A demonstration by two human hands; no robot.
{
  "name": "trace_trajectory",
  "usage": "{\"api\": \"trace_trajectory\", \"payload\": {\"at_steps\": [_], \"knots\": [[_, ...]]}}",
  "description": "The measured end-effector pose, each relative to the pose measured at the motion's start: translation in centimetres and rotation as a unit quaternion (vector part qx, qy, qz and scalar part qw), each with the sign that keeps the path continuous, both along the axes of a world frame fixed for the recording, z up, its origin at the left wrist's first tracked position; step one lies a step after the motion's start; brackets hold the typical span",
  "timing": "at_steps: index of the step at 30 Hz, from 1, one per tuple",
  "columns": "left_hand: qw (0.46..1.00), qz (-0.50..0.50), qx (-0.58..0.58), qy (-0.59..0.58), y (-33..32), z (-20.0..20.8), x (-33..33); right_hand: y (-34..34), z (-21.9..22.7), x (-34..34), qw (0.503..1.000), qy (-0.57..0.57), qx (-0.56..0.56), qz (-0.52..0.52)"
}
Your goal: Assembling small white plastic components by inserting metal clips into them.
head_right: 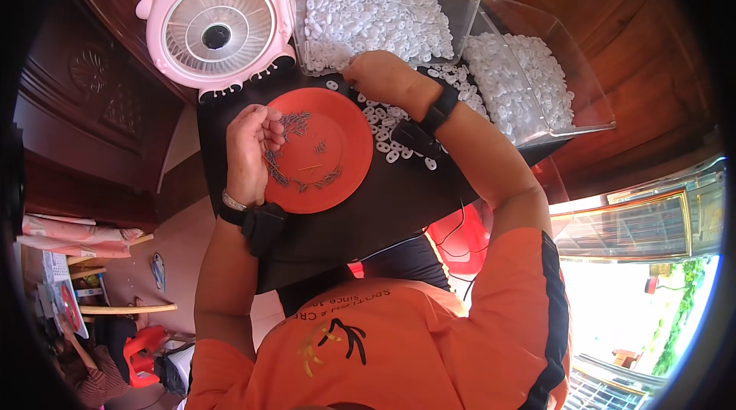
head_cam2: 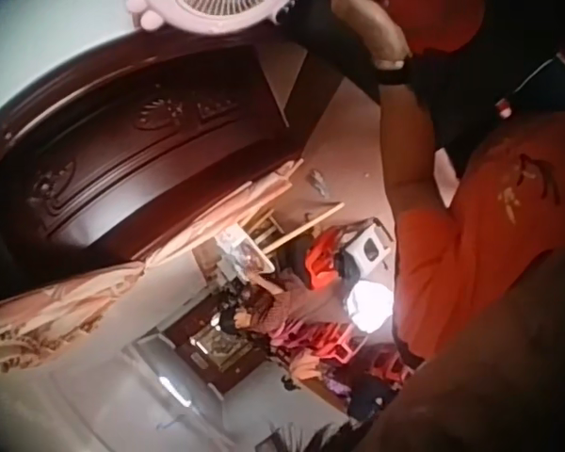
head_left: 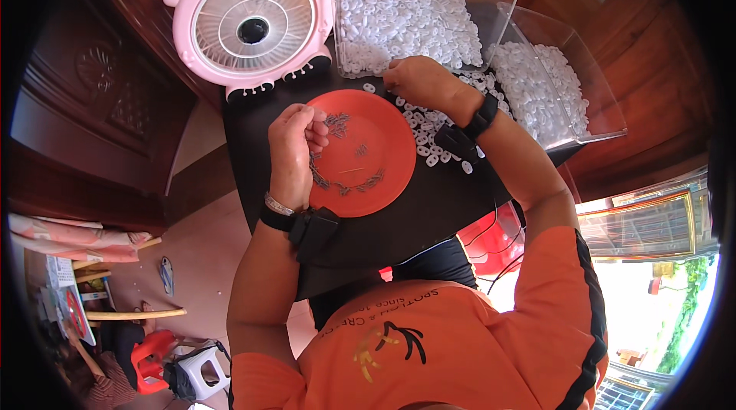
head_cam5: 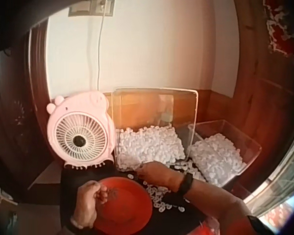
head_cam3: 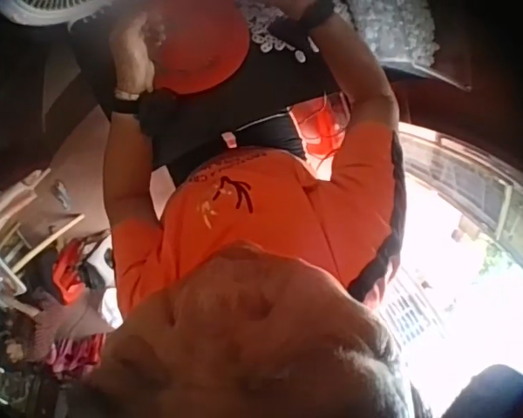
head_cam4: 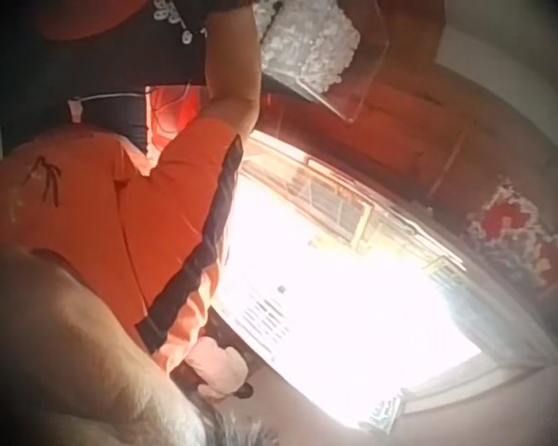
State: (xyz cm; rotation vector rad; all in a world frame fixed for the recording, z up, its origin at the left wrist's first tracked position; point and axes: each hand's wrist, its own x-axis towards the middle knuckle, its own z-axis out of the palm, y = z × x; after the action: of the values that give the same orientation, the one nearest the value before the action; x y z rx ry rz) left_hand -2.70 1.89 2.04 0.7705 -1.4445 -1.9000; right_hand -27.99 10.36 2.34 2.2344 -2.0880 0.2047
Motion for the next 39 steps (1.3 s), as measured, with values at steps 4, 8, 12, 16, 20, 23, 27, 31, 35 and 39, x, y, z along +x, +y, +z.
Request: {"api": "trace_trajectory", "payload": {"at_steps": [4,8,12,16,20,23,27,31,35,39], "knots": [[1.0,-0.007,0.002,-0.007,-0.1,0.0,0.0,0.1,0.1,-0.5,0.997,-0.065,0.029,-0.029],[1.0,0.021,0.015,0.016,0.0,0.1,-0.3,0.1,0.4,-0.1,0.994,-0.093,0.02,-0.054],[1.0,-0.005,-0.007,0.005,0.1,0.1,-0.4,0.3,1.8,1.8,0.992,-0.115,-0.022,-0.04],[0.996,-0.084,-0.019,-0.027,0.3,0.1,-0.2,0.5,4.0,7.6,0.927,-0.357,-0.088,0.073],[0.989,-0.141,0.031,0.023,0.4,0.0,-0.3,0.7,3.8,9.3,0.924,-0.325,-0.173,0.106],[0.988,-0.145,0.043,0.031,0.3,0.2,-0.3,0.8,3.0,9.2,0.914,-0.355,-0.162,0.106],[0.99,-0.131,0.032,0.041,0.2,-0.2,-0.2,1.1,2.8,9.4,0.909,-0.362,-0.165,0.126],[0.986,-0.163,0.016,0.027,0.1,-0.1,-0.2,1.0,2.5,9.3,0.904,-0.383,-0.156,0.105],[0.986,-0.155,0.036,0.039,0.3,0.0,-0.5,1.2,2.7,9.1,0.915,-0.351,-0.156,0.124],[0.987,-0.157,0.008,0.031,0.2,0.0,-0.4,1.1,2.5,8.7,0.909,-0.356,-0.167,0.135]]}}
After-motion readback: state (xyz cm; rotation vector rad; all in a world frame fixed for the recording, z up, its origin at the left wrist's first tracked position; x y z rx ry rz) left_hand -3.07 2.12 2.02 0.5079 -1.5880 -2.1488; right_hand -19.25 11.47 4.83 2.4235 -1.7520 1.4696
